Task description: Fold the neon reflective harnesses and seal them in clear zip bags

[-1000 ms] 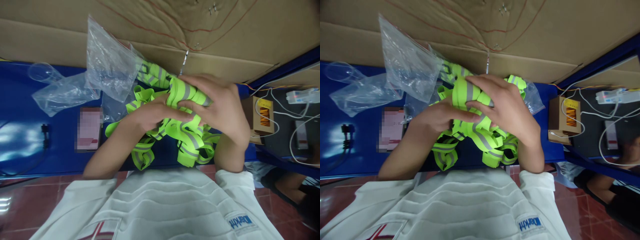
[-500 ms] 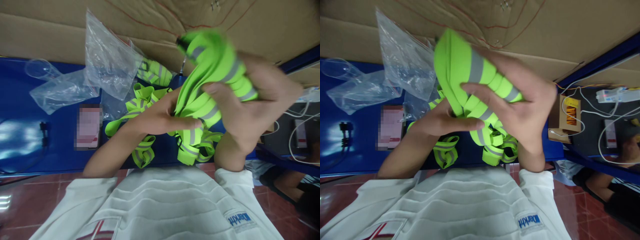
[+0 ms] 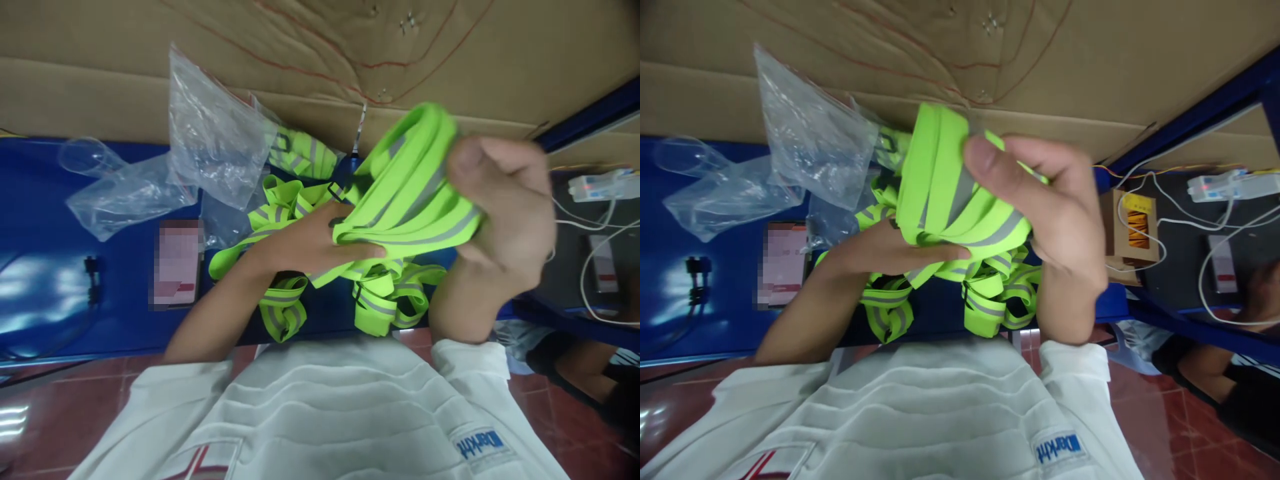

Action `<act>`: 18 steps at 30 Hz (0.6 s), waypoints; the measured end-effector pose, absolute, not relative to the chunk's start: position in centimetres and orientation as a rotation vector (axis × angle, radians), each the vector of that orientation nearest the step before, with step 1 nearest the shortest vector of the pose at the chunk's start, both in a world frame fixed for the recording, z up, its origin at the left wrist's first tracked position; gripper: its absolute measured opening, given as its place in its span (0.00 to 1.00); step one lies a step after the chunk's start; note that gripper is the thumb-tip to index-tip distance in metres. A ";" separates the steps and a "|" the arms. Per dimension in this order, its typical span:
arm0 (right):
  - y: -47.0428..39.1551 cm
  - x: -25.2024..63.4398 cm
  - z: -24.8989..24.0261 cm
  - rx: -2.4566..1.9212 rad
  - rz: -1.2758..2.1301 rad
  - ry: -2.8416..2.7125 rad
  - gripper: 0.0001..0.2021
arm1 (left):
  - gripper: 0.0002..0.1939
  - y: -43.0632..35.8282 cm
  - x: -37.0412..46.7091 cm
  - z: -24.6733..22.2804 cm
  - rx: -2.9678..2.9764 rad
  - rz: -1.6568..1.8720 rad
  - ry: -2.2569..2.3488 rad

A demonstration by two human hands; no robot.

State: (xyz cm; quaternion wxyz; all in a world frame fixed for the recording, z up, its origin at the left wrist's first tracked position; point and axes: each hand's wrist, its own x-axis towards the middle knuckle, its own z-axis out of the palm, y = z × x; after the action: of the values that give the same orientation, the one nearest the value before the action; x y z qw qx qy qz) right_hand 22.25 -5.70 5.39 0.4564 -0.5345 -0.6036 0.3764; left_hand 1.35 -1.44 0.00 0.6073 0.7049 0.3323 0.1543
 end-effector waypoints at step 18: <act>-4.0 20.2 4.5 -1.256 0.498 -2.136 0.28 | 0.26 -0.5 0.2 -0.1 1.817 0.632 0.608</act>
State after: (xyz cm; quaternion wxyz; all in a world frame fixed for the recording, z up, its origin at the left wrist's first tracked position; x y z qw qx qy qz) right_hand 20.23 -3.96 4.47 0.3023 -0.4739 -0.8054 0.1880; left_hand 0.17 -0.51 -0.13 0.5330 0.7620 0.2550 0.2652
